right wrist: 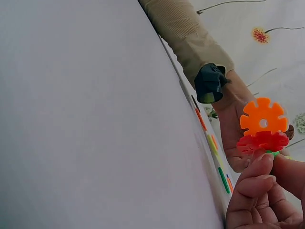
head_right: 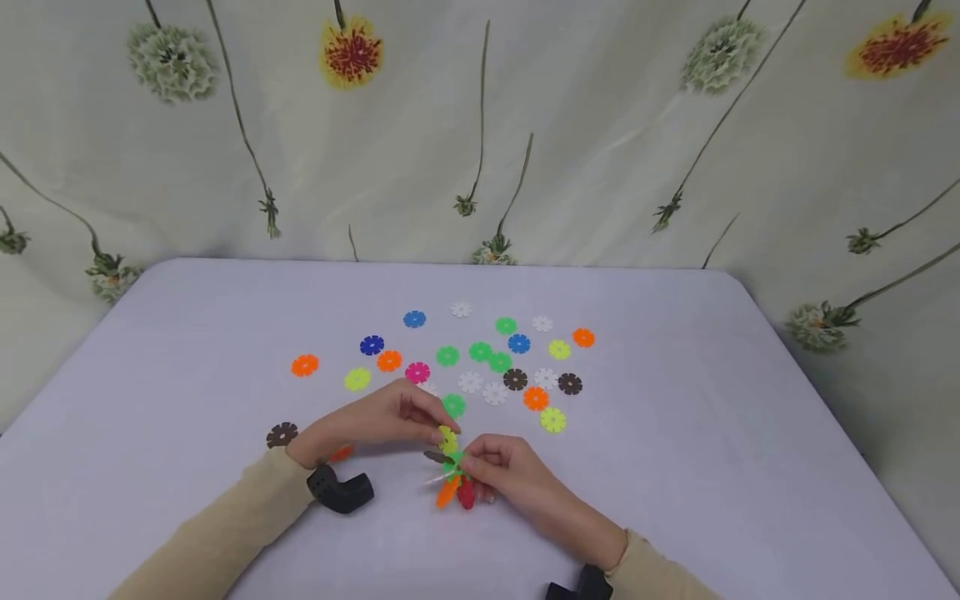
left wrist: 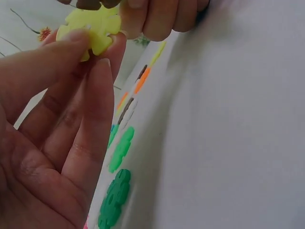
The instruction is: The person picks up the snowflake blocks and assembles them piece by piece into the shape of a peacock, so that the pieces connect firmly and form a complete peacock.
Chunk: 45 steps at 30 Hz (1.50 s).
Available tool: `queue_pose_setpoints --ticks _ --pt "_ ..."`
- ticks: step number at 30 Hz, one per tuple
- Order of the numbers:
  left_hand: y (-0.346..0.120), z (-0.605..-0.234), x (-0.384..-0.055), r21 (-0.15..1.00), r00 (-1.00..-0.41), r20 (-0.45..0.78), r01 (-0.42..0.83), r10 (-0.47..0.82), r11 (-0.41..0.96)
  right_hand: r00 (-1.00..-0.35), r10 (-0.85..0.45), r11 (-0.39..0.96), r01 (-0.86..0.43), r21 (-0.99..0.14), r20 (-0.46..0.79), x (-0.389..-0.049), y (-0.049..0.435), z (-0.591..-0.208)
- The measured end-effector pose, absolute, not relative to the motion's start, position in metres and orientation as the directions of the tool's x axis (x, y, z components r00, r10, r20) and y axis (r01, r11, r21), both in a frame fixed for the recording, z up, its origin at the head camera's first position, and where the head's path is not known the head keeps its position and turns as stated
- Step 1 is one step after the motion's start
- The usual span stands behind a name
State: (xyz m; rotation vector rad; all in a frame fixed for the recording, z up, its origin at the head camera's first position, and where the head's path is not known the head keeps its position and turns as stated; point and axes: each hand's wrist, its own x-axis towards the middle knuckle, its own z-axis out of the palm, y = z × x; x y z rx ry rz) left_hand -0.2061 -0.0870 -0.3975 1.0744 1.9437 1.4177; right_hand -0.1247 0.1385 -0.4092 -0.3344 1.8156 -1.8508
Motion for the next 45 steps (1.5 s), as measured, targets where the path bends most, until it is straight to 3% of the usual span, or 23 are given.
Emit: queue_pose_setpoints --ticks 7,15,23,31,39,45 --pt "-0.086 -0.394 -0.201 0.957 -0.575 -0.022 0.223 0.818 0.183 -0.829 -0.520 0.036 0.219 -0.975 -0.205 -0.125 0.139 -0.410" --pt "-0.080 -0.390 -0.196 0.921 -0.556 0.044 0.345 0.830 0.182 -0.839 -0.502 0.027 0.229 -0.973 -0.211 -0.121 0.138 -0.409" --pt "-0.077 -0.386 -0.193 0.912 -0.557 0.061 0.369 0.828 0.181 -0.844 -0.494 0.017 0.233 -0.972 -0.211 -0.120 0.138 -0.405" --pt "-0.090 -0.375 -0.197 0.882 -0.631 0.024 0.378 0.775 0.281 -0.835 -0.509 0.015 0.235 -0.972 -0.210 -0.128 0.137 -0.411" --pt "-0.167 -0.370 -0.208 0.855 -0.766 -0.050 0.299 0.641 0.423 -0.814 -0.533 -0.063 0.312 -0.948 -0.232 -0.126 0.135 -0.411" --pt "-0.199 -0.389 -0.207 0.802 -0.795 -0.122 0.274 0.594 0.531 -0.832 -0.498 -0.098 0.332 -0.938 -0.243 -0.127 0.138 -0.408"
